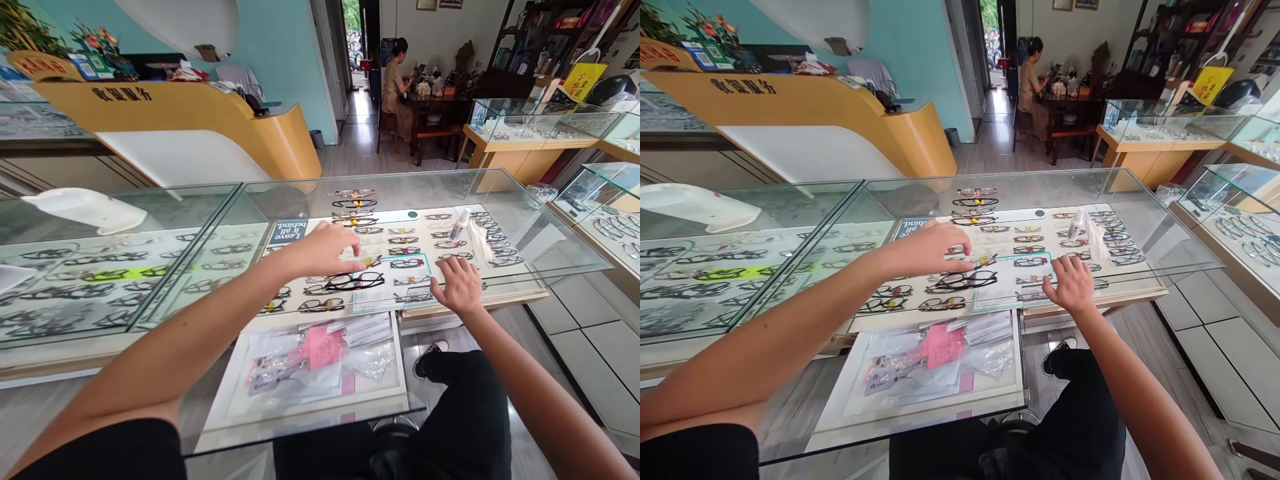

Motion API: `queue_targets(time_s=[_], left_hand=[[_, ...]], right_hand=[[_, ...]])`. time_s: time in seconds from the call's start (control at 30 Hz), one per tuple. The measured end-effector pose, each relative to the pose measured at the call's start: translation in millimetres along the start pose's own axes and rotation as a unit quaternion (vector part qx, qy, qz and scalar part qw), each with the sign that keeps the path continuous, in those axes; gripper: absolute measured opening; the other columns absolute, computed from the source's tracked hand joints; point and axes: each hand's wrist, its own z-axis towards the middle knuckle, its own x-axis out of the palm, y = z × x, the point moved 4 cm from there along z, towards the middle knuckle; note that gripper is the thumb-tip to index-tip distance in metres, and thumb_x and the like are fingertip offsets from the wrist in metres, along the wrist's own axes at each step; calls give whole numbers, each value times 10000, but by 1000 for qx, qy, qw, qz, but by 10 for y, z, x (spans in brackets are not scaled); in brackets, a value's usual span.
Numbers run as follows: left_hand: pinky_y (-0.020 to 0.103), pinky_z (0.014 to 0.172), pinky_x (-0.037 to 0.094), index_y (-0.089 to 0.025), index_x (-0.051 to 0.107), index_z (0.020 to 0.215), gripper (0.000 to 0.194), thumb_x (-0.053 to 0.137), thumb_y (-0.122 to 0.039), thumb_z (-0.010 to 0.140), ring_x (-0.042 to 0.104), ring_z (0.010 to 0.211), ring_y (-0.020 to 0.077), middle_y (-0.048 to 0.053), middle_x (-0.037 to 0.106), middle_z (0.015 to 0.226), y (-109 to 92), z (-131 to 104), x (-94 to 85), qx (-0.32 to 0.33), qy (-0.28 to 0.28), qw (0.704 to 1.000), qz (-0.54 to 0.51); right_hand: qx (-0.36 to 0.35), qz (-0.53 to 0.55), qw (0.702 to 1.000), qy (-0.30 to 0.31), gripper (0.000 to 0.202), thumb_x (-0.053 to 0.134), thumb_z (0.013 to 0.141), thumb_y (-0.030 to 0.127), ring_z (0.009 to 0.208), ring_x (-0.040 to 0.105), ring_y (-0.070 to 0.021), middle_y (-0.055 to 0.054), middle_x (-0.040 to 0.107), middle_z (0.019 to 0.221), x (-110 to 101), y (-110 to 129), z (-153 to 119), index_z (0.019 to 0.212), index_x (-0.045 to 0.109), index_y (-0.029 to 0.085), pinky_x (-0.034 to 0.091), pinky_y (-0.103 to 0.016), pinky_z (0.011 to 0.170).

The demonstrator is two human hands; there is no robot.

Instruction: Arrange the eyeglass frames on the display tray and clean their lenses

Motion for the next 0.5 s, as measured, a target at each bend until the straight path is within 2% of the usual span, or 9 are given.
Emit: queue_targets(time_s=[0.07,0.17,0.33,0.5], left_hand=[[461,1049,381,-329,729,915,383,668,-706,892,648,1164,339,47,792,1109,-149,-196,117,6,19,1000,14],[458,1009,374,-287,729,944,349,643,-625,953,642,1152,326,64,792,1138,-233,-293,246,11,-3,999,37],[451,980,343,-232,745,918,294,568,-440,1025,614,1121,299,59,805,1112,-120,-163,336,12,-4,999,38],[457,964,324,-233,757,913,337,501,-398,1057,591,1096,295,61,816,1080,55,-30,351,22,-20,999,36]], right_hand=[[0,-4,1000,-3,277,544,1015,404,921,501,-293,-107,707,1002,14,-6,0,1073,721,199,330,-411,792],[2,-6,1000,-11,278,537,1012,406,916,503,-293,-105,707,982,47,-25,-1,1063,717,200,325,-405,777],[10,-1,1000,-18,266,539,1002,394,902,504,-289,-103,707,964,74,-47,10,1054,712,199,323,-403,775],[-2,-7,1000,-26,253,545,1005,384,898,506,-282,-101,712,968,53,-29,21,1028,711,195,329,-399,775]])
